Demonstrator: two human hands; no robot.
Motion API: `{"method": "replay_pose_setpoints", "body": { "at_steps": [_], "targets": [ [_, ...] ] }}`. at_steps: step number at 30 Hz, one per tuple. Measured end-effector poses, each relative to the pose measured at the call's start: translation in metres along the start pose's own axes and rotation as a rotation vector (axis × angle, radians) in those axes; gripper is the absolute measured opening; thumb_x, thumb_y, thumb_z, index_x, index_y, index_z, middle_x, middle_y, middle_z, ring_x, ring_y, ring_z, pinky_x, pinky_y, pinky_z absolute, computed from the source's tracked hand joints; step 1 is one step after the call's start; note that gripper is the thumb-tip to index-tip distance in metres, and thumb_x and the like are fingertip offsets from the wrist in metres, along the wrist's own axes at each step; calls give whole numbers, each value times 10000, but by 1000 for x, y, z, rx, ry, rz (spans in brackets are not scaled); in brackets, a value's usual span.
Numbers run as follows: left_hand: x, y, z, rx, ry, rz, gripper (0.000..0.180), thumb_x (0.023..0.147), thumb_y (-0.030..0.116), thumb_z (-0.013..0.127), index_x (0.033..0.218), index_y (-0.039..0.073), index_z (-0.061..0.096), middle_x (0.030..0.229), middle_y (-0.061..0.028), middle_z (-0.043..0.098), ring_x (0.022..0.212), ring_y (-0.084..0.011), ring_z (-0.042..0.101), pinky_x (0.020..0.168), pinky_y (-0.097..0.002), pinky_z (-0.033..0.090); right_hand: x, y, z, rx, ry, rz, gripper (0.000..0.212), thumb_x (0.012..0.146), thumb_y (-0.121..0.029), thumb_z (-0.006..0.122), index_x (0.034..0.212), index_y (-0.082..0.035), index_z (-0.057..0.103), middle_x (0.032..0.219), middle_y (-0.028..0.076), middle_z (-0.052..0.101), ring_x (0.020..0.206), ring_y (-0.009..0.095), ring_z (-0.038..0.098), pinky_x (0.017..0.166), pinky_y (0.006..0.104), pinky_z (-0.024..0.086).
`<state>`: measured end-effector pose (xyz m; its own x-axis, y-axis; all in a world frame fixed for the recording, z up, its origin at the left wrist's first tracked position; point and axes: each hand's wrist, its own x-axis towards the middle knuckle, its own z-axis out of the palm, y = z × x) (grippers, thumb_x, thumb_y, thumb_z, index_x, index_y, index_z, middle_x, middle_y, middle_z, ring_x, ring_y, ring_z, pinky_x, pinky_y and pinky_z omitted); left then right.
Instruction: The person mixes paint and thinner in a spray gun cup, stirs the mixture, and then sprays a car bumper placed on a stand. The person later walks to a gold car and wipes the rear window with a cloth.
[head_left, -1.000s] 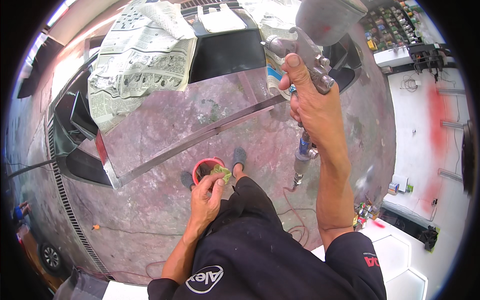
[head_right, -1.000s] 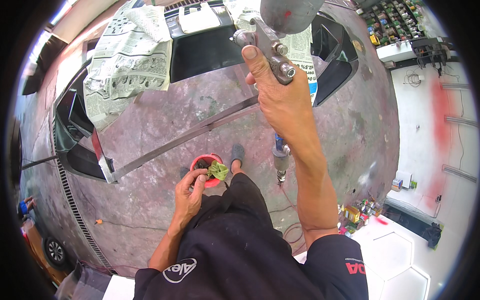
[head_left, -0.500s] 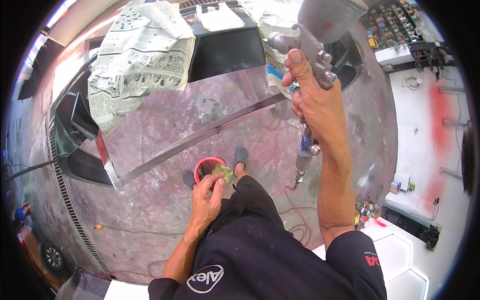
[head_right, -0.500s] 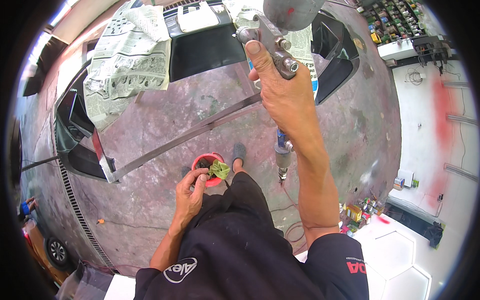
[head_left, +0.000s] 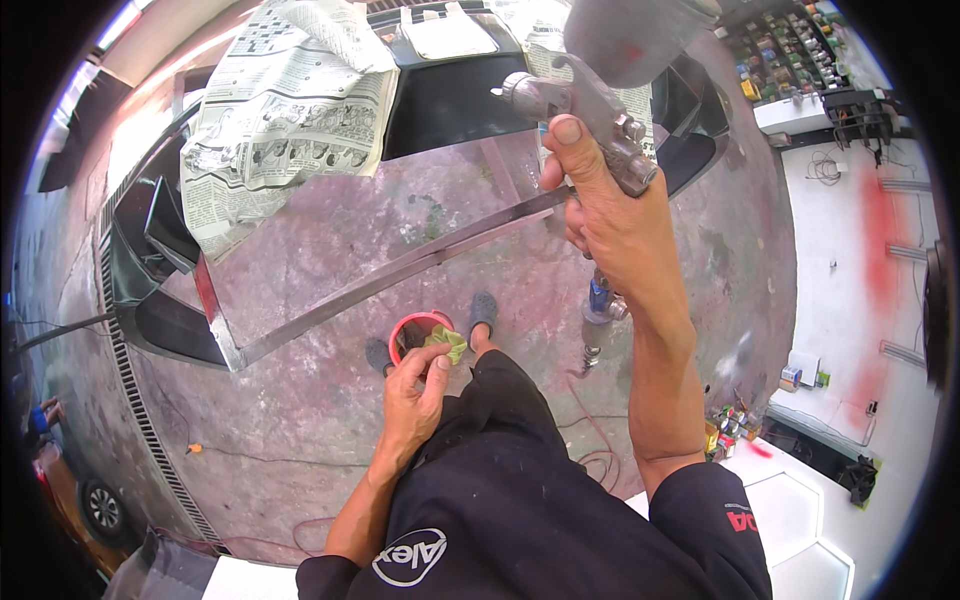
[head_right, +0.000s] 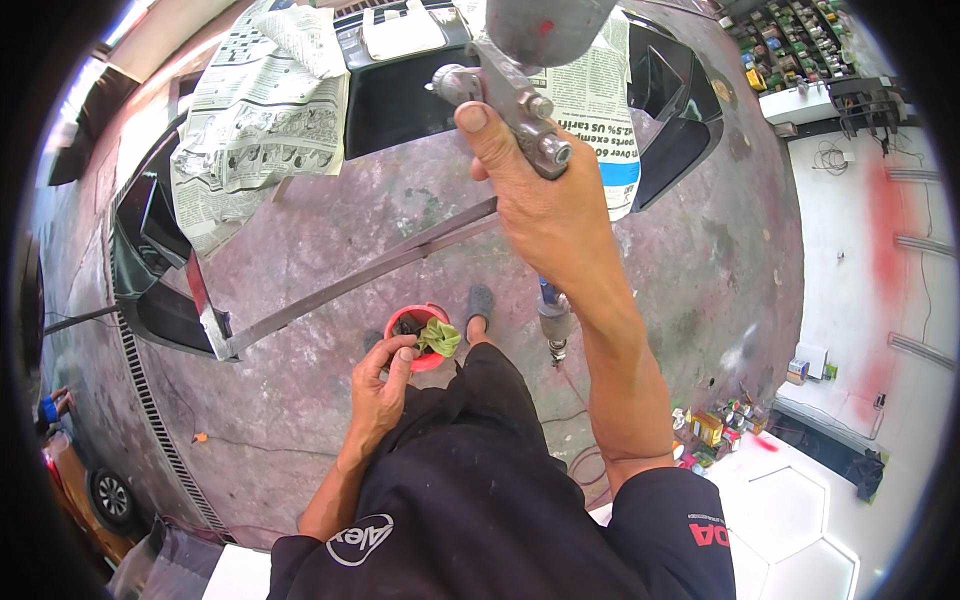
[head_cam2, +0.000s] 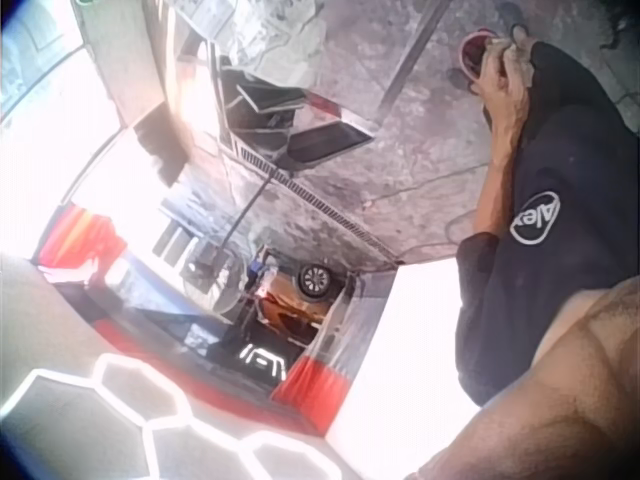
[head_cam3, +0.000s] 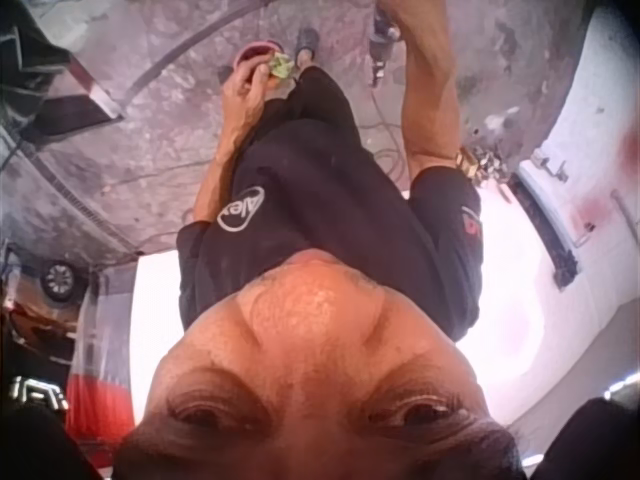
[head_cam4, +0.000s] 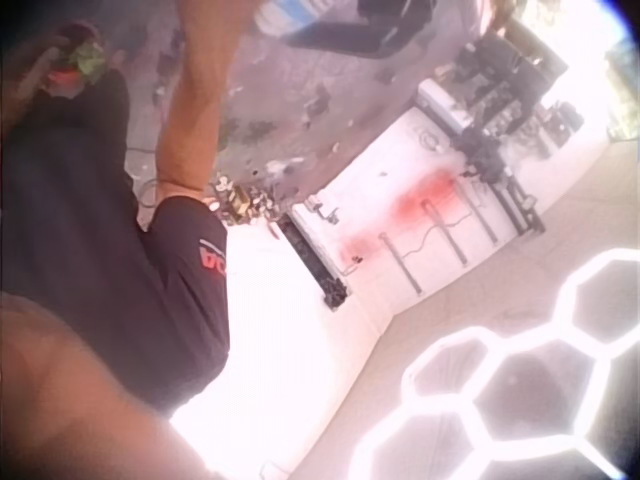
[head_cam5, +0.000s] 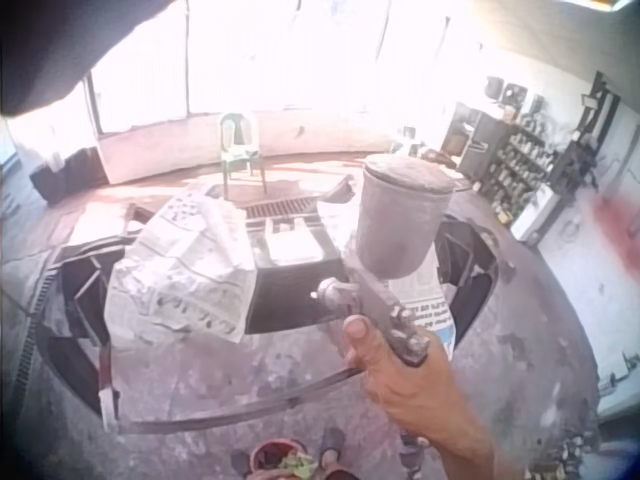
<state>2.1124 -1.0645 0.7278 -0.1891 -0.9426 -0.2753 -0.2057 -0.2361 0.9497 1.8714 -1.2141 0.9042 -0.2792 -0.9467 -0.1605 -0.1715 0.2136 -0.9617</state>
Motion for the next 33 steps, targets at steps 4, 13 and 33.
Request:
{"method": "replay_pose_setpoints", "body": {
  "at_steps": [4, 13, 33],
  "targets": [
    [-1, 0, 3, -14, 16, -12, 223, 1095, 163, 677, 1218, -3, 761, 981, -76, 733, 832, -144, 657, 792, -303, 527, 2, 9, -13, -43, 74, 45, 542, 1030, -555, 757, 1161, -30, 727, 862, 11, 663, 534, 24, 436, 478, 231, 339],
    [3, 1, 9, -29, 10, -4, 220, 1094, 167, 680, 1207, -3, 761, 970, -76, 730, 824, -147, 658, 779, -306, 533, 3, 6, -21, 102, 80, 42, 562, 1040, -571, 733, 1118, -14, 715, 874, 35, 659, 540, 40, 442, 484, 245, 368],
    [4, -6, 9, -25, -29, 9, 260, 1113, 179, 670, 1251, -27, 751, 1031, -87, 745, 830, -120, 690, 694, -284, 590, 2, 18, -25, 164, 107, 71, 601, 1024, -596, 741, 1132, -6, 702, 858, 38, 658, 526, 42, 436, 474, 242, 365]
  ]
}}
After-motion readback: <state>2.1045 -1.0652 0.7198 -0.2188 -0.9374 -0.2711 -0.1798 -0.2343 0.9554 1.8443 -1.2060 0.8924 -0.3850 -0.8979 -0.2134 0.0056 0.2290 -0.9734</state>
